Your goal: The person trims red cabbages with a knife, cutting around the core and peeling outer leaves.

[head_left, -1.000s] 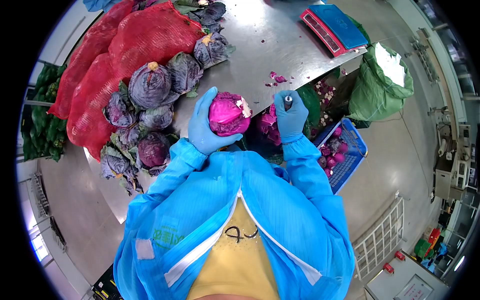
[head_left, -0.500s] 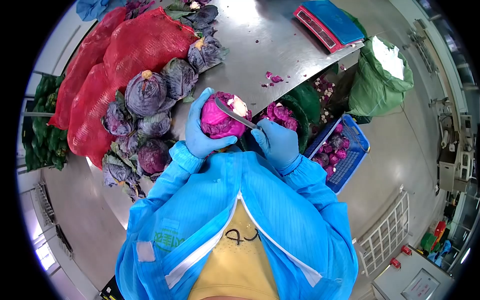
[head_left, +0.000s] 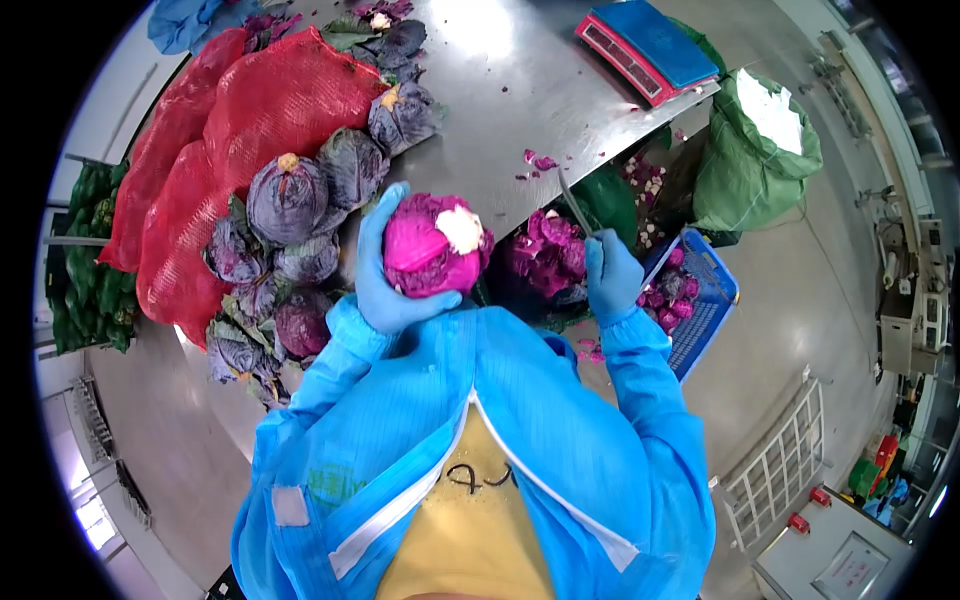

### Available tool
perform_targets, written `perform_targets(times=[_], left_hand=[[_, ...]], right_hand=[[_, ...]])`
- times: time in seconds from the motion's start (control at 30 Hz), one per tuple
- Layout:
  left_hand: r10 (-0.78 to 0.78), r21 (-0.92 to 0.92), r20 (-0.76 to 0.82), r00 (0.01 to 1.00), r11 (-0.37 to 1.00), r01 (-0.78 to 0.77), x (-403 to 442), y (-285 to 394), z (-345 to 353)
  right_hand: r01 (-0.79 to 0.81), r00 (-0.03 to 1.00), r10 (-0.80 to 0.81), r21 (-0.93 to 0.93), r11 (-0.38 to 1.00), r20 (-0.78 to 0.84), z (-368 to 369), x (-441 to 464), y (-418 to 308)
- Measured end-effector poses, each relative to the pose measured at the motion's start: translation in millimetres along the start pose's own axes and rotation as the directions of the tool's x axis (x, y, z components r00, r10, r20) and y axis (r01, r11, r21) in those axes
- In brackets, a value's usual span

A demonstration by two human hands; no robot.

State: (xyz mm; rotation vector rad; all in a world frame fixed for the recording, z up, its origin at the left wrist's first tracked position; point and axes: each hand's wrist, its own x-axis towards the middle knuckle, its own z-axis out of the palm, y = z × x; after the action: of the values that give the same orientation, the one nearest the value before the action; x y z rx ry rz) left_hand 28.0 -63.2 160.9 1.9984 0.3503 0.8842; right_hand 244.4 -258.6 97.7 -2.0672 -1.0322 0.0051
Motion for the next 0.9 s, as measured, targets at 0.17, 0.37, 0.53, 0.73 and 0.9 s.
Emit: perform_targets(times=[0.17,0.37,0.53,0.73,0.9], left_hand=[[0.052,0.074,-0.011,0.999,0.996,-0.051,5,-1,5],[0.015,-0.08,0.013,1.0,0.997,-0.014,0,-6,6],[-0.12,-0.355,0.05,0.992,0.926,0.13,-5,-13,5],[-0.186,-0.447,0.105,0.977,0.869,0.214,-13,-19,1],[-0.139,-0.358,0.133,0.981,0.917,0.178,-16,-25,-3]], right_hand=[[0.056,0.998,-0.069,0.445,0.894,0.014,9,12,-51],[0.195,0.962,-0.262,0.489,0.85,0.071,12,30,-97],[0.12,0.907,-0.299,0.5,0.858,0.296,4,44,-100],[0.345,0.867,-0.451,0.397,0.851,0.212,2,48,-107],[0.532,0.812,-0.566,0.217,0.819,0.145,11,46,-105]])
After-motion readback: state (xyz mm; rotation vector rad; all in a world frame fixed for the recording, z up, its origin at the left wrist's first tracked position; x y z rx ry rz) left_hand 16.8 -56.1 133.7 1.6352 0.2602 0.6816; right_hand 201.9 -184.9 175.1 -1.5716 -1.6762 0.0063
